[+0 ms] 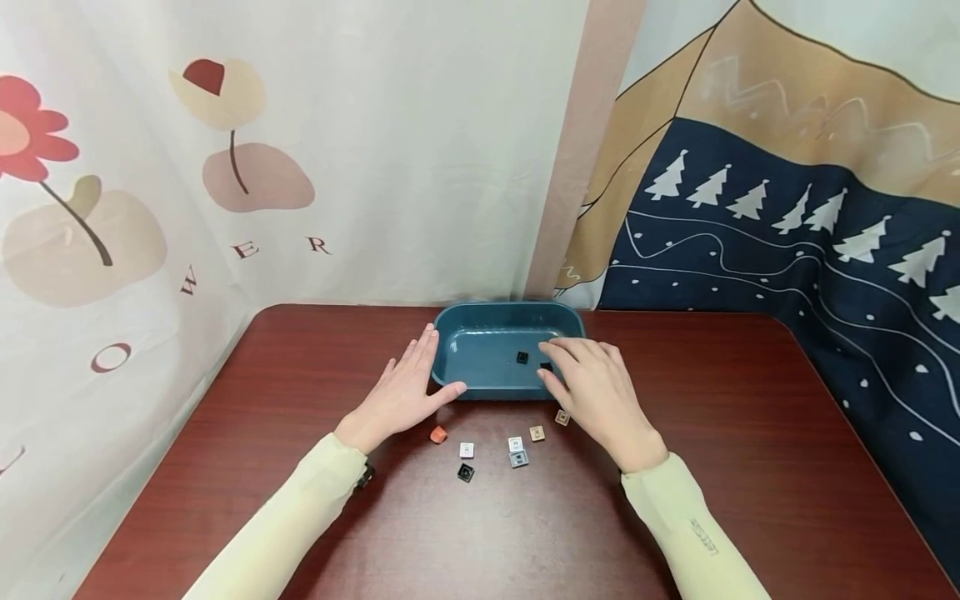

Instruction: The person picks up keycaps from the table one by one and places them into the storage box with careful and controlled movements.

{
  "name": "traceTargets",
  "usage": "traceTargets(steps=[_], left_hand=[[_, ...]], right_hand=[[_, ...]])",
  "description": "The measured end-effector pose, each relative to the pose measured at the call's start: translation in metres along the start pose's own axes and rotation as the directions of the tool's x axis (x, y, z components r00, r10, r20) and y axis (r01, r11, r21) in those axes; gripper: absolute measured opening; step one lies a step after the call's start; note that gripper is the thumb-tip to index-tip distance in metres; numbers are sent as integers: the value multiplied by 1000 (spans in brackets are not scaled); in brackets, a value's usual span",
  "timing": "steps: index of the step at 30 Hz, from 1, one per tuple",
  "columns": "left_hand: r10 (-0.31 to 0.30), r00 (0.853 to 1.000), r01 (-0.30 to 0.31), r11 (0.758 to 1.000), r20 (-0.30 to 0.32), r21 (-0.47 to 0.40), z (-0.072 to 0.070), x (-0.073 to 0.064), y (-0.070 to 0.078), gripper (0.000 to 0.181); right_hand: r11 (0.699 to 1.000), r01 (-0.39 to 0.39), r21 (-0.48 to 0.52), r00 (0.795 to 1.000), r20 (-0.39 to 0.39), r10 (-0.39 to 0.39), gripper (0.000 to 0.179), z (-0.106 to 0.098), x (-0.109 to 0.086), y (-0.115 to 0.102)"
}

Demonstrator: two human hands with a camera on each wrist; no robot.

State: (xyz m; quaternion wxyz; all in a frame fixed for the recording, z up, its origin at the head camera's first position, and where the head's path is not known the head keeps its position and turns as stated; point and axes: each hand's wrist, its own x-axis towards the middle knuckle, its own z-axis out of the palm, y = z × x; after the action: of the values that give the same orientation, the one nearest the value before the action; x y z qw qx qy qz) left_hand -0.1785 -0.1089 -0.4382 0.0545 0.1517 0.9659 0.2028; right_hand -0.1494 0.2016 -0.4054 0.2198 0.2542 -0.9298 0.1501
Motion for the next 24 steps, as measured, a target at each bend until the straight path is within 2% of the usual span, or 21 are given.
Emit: traceTargets(steps=[9, 15, 24], left_hand=[[2, 1000, -2, 1000, -5, -2, 0, -1, -1, 109], [4, 1000, -4, 1000, -11, -5, 0, -1, -1, 109], [1, 1000, -1, 1000, -6, -3, -1, -2, -1, 109]], right_hand=[[997, 75, 16, 996, -45, -75, 48, -9, -23, -2], [994, 105, 2, 992, -75, -104, 63, -11, -37, -2], [990, 132, -42, 987, -92, -135, 59, -14, -55, 9]])
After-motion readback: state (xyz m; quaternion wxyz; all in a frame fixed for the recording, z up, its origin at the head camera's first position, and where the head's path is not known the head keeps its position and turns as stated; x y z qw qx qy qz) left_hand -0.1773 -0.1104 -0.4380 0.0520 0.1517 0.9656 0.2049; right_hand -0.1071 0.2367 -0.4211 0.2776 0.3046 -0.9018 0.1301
